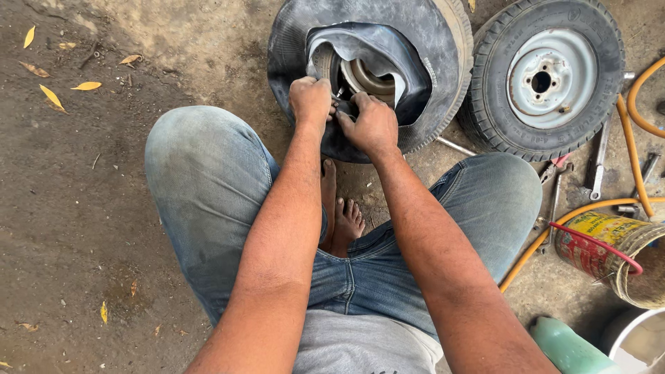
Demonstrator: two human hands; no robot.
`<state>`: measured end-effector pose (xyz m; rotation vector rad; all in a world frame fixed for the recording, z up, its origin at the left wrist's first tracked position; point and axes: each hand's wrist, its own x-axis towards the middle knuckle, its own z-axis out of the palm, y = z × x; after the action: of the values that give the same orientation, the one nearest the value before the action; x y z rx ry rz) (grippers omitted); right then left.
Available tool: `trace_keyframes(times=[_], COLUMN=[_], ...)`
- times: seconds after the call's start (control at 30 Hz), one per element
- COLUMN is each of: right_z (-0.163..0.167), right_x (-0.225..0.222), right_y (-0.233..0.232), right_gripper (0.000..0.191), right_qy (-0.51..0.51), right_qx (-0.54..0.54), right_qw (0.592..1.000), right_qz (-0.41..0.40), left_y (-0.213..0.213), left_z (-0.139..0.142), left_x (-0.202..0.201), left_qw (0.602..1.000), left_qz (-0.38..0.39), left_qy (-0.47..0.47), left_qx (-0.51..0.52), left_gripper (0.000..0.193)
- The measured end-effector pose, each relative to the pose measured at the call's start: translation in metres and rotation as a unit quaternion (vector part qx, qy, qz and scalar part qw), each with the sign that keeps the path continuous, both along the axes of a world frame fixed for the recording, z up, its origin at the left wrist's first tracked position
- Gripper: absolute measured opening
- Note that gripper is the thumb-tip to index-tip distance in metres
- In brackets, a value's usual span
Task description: The person removes a tire inner tube from a wheel rim using tire levers and hands, then reinserts the tube into the tire and seats it onto the rim. The person uses tire levers to pry the tire bead over the rim edge and adjusts the tube by hand.
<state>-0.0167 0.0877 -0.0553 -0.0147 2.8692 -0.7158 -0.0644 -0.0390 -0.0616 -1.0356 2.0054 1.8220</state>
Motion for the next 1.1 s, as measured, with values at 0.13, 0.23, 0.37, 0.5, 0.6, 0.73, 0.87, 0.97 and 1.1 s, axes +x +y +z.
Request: trace_keyframes(times=[0.13,0.23,0.37,0.5,0.6,0.73,0.87,0.97,1.1], right_z=[0.005,0.01,0.011,0.004,0.004,0.022,0.027,0.015,0.002], right_x=[-0.009,-0.016,-0.012,0.006,0.015,0.016,0.016,0.015,0.007], right_y=[-0.003,0.017,0.053,0.05,0.032,0.014,0.0,-0.014,-0.023], right_gripper=[0.046,0.044,0.045,0.015,0.014,0.011,0.043,0.042,0.04], right_qy=[-0.044,-0.111,-0.08,0.015,0.091,0.082,-0.013,0.101,0.124], right_qx=[0.025,0.012,0.07,0.151,0.193,0.236,0.089,0.022,0.004], right_qw=[0.998,0.994,0.992,0.987,0.974,0.963,0.995,0.985,0.983], right_qz=[0.022,0.018,0.062,0.061,0.077,0.097,-0.047,-0.136,-0.132], left_y=[-0.006,-0.008,0.009,0.021,0.016,0.011,0.013,0.012,0.01], left_z=[0.003,0.004,-0.003,-0.018,-0.024,-0.021,-0.008,-0.001,0.005], left_x=[0.005,0.014,0.022,0.021,0.019,0.021,0.023,0.026,0.039], left_qw=[0.998,0.971,0.961,0.98,0.964,0.962,0.965,0.95,0.952], left_qz=[0.009,0.017,-0.031,-0.125,-0.138,-0.134,-0.143,-0.173,-0.158], left_qy=[0.053,0.071,0.049,0.137,0.141,0.098,-0.037,-0.075,-0.1], left_qx=[0.043,0.225,0.269,-0.064,-0.176,-0.215,-0.217,-0.248,-0.243], left_gripper=[0.018,0.012,0.011,0.014,0.017,0.024,0.03,0.034,0.038])
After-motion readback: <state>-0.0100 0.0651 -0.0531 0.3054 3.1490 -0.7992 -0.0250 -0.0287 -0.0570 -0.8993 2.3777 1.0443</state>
